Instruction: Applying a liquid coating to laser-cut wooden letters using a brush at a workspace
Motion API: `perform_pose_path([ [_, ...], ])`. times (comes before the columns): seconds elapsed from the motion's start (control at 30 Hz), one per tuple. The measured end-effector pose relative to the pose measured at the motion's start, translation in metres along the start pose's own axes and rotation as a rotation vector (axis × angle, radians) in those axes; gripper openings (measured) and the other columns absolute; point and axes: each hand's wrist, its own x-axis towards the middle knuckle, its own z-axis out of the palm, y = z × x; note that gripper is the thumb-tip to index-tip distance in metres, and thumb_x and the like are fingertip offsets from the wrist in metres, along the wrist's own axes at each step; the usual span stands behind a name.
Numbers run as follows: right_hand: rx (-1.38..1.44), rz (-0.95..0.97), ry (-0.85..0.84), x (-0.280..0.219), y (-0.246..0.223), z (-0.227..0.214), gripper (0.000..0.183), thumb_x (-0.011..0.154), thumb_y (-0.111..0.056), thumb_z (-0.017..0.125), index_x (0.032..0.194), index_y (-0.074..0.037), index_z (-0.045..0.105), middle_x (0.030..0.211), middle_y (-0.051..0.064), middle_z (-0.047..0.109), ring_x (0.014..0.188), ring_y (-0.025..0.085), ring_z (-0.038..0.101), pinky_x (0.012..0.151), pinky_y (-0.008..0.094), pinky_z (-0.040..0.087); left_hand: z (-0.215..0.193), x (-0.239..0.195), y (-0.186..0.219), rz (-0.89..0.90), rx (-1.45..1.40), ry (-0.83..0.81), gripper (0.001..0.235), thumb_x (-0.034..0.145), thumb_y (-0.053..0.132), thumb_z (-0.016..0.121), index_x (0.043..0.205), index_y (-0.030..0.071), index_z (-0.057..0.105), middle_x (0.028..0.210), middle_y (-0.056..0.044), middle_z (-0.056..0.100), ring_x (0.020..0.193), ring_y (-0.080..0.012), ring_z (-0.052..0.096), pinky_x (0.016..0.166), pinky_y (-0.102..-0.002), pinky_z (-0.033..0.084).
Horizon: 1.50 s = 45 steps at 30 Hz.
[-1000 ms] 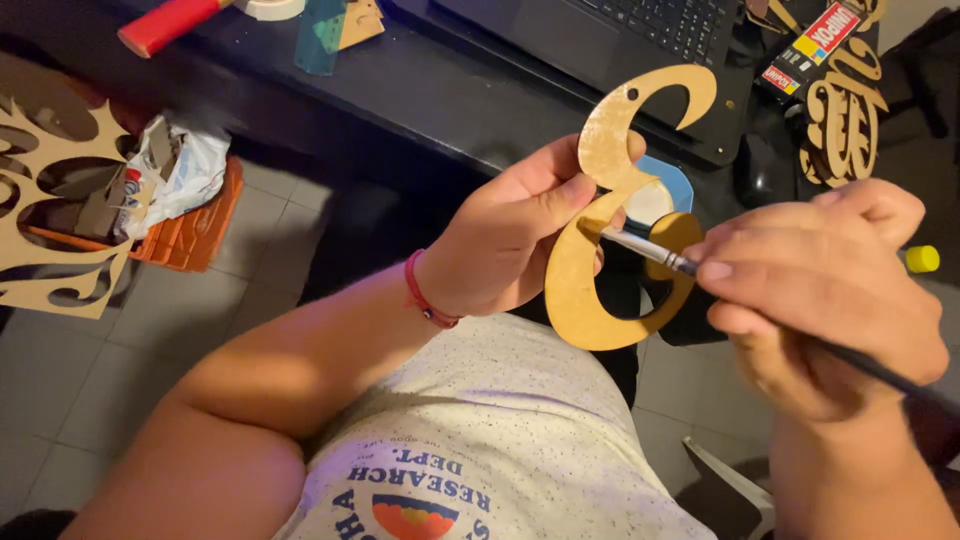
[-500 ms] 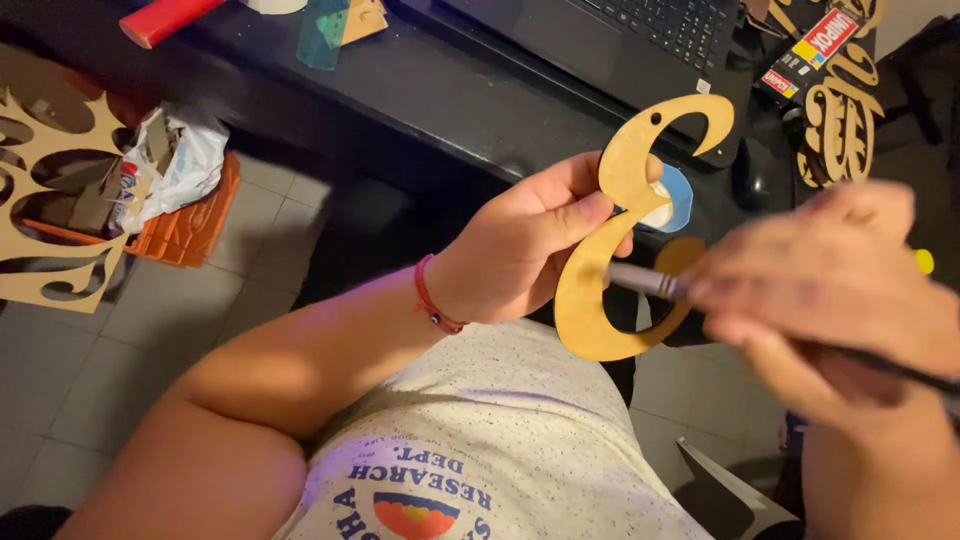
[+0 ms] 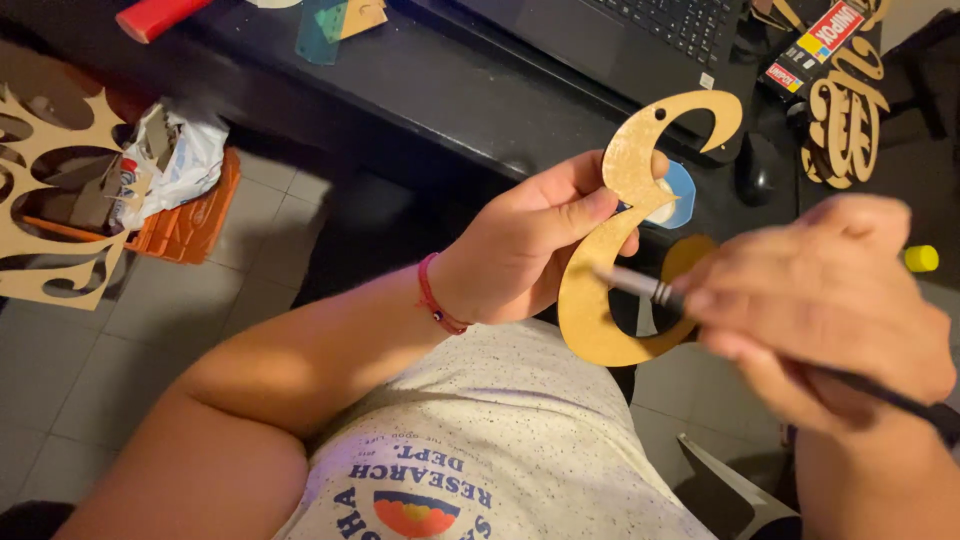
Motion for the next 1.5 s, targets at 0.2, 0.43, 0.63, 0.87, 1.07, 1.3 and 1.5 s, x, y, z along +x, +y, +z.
perform_pose_path([
  [0.2, 0.078, -0.052, 0.023, 0.002, -0.004, 0.007, 0.014, 0.088, -0.021, 0.054, 0.084, -0.015, 0.067, 0.085, 0.001, 0.074, 0.077, 0.014, 0.076, 0.085, 0.04, 0.028, -0.002, 0.002, 0.0, 0.002, 0.024, 0.001, 0.041, 0.101, 0.019, 0.057, 0.139, 0.006, 0.05, 0.112, -0.008, 0.055, 0.09, -0.0158, 0.057, 0.068, -0.027, 0.049],
  [0.43, 0.189, 0.043, 0.036, -0.006, -0.005, 0.002, 0.015, 0.081, -0.022, 0.059, 0.08, -0.009, 0.067, 0.079, 0.006, 0.074, 0.072, 0.018, 0.077, 0.083, 0.037, 0.036, 0.001, 0.0, -0.005, -0.024, -0.007, 0.007, 0.041, 0.102, 0.015, 0.055, 0.14, 0.004, 0.046, 0.113, -0.011, 0.055, 0.09, -0.0182, 0.058, 0.071, -0.031, 0.053],
  [0.63, -0.02, 0.166, 0.244, -0.027, 0.018, 0.006, 0.021, 0.092, -0.015, 0.052, 0.081, -0.002, 0.065, 0.082, 0.014, 0.068, 0.077, 0.027, 0.07, 0.097, 0.045, 0.029, -0.001, -0.001, -0.011, -0.015, -0.058, -0.035, 0.036, 0.102, 0.013, 0.055, 0.136, 0.005, 0.045, 0.113, -0.011, 0.054, 0.092, -0.0196, 0.057, 0.074, -0.034, 0.052],
  [0.87, 0.033, 0.166, 0.305, -0.024, -0.004, 0.019, 0.018, 0.087, -0.017, 0.053, 0.079, -0.005, 0.064, 0.08, 0.011, 0.069, 0.072, 0.023, 0.071, 0.091, 0.043, 0.035, -0.001, -0.002, -0.014, 0.023, -0.017, 0.016, 0.038, 0.1, 0.015, 0.058, 0.136, 0.007, 0.046, 0.104, -0.01, 0.054, 0.089, -0.0187, 0.057, 0.072, -0.033, 0.053],
  [1.07, 0.02, 0.255, 0.581, -0.038, 0.013, 0.029, 0.021, 0.095, -0.014, 0.055, 0.081, 0.001, 0.061, 0.077, 0.016, 0.064, 0.072, 0.031, 0.068, 0.091, 0.042, 0.036, -0.004, -0.005, -0.01, 0.022, -0.005, 0.013, 0.043, 0.099, 0.018, 0.059, 0.137, 0.004, 0.042, 0.103, -0.013, 0.054, 0.09, -0.0182, 0.058, 0.075, -0.032, 0.055],
  [1.3, 0.04, 0.278, 0.911, -0.089, 0.049, 0.039, 0.025, 0.112, -0.018, 0.058, 0.095, 0.0, 0.055, 0.088, 0.019, 0.059, 0.085, 0.037, 0.063, 0.094, 0.048, 0.046, -0.016, -0.014, -0.009, 0.034, -0.045, 0.098, 0.047, 0.098, 0.016, 0.061, 0.139, 0.003, 0.041, 0.103, -0.014, 0.056, 0.088, -0.016, 0.063, 0.071, -0.029, 0.059],
  [1.5, 0.263, 0.647, 0.729, -0.235, 0.077, 0.07, 0.031, 0.124, -0.033, 0.032, 0.118, -0.006, 0.045, 0.124, 0.014, 0.044, 0.124, 0.029, 0.047, 0.123, 0.04, 0.041, -0.061, -0.009, 0.007, 0.199, 0.139, 0.528, 0.041, 0.103, 0.02, 0.047, 0.142, 0.008, 0.048, 0.08, -0.01, 0.063, 0.062, -0.0149, 0.06, 0.065, -0.027, 0.056],
])
